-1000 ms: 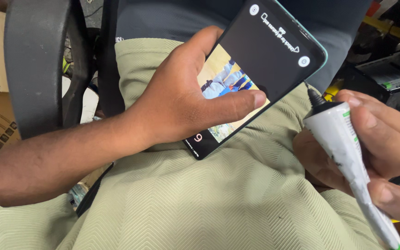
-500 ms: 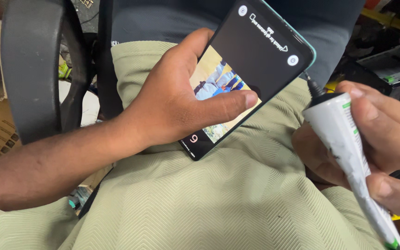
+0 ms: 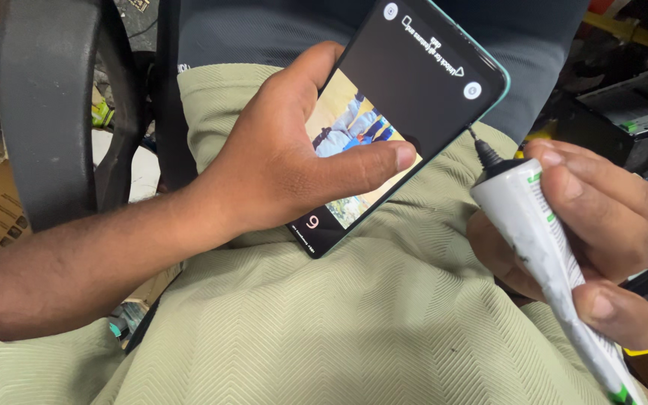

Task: The person sits in a chair and squeezes adhesive from a tube onto the back of a teal smartphone, spreading it along the edge. They then wrap orange rubber bands around the phone in a crisscross pattern to hold it together and check the screen.

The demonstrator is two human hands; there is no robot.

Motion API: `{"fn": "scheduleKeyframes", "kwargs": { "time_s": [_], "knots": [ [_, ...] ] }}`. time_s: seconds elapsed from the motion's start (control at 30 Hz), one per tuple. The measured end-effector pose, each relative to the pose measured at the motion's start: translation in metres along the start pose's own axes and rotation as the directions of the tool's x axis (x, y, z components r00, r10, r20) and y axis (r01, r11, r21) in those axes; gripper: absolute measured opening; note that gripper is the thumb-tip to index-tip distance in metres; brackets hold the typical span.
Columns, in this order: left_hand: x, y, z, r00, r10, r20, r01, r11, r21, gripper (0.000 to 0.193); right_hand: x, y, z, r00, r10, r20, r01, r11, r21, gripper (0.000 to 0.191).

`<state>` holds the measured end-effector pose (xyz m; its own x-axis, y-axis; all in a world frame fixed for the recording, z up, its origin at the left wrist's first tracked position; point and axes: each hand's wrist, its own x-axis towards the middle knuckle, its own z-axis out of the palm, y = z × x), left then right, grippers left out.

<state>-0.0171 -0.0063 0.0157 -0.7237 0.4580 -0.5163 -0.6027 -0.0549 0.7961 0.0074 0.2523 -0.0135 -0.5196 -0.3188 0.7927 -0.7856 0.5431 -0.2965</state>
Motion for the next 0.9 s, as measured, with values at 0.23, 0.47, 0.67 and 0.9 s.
{"fn": "scheduleKeyframes", "kwargs": {
  "time_s": [0.23, 0.47, 0.67, 0.9],
  "knots": [
    [0.0, 0.001, 0.0, 1.0, -0.009, -0.005, 0.009, 1.0, 0.012, 0.055, 0.011, -0.009, 0.009, 0.997, 0.054, -0.046, -0.049, 0.993, 0.108, 0.043],
    [-0.002, 0.006, 0.002, 0.999, -0.021, -0.046, 0.022, 0.999, 0.023, 0.055, 0.008, -0.005, -0.002, 0.999, 0.01, 0.048, -0.018, 0.987, 0.159, 0.041],
    [-0.003, 0.014, 0.002, 0.998, -0.031, -0.063, 0.033, 0.999, 0.037, 0.053, -0.005, 0.003, 0.0, 0.995, -0.099, -0.024, 0.1, 0.994, 0.041, 0.036],
    [-0.005, 0.014, 0.0, 0.996, -0.056, -0.067, 0.058, 0.998, 0.032, 0.051, 0.004, -0.015, 0.017, 0.99, 0.019, -0.142, -0.002, 0.993, 0.122, 0.032]
  ]
}}
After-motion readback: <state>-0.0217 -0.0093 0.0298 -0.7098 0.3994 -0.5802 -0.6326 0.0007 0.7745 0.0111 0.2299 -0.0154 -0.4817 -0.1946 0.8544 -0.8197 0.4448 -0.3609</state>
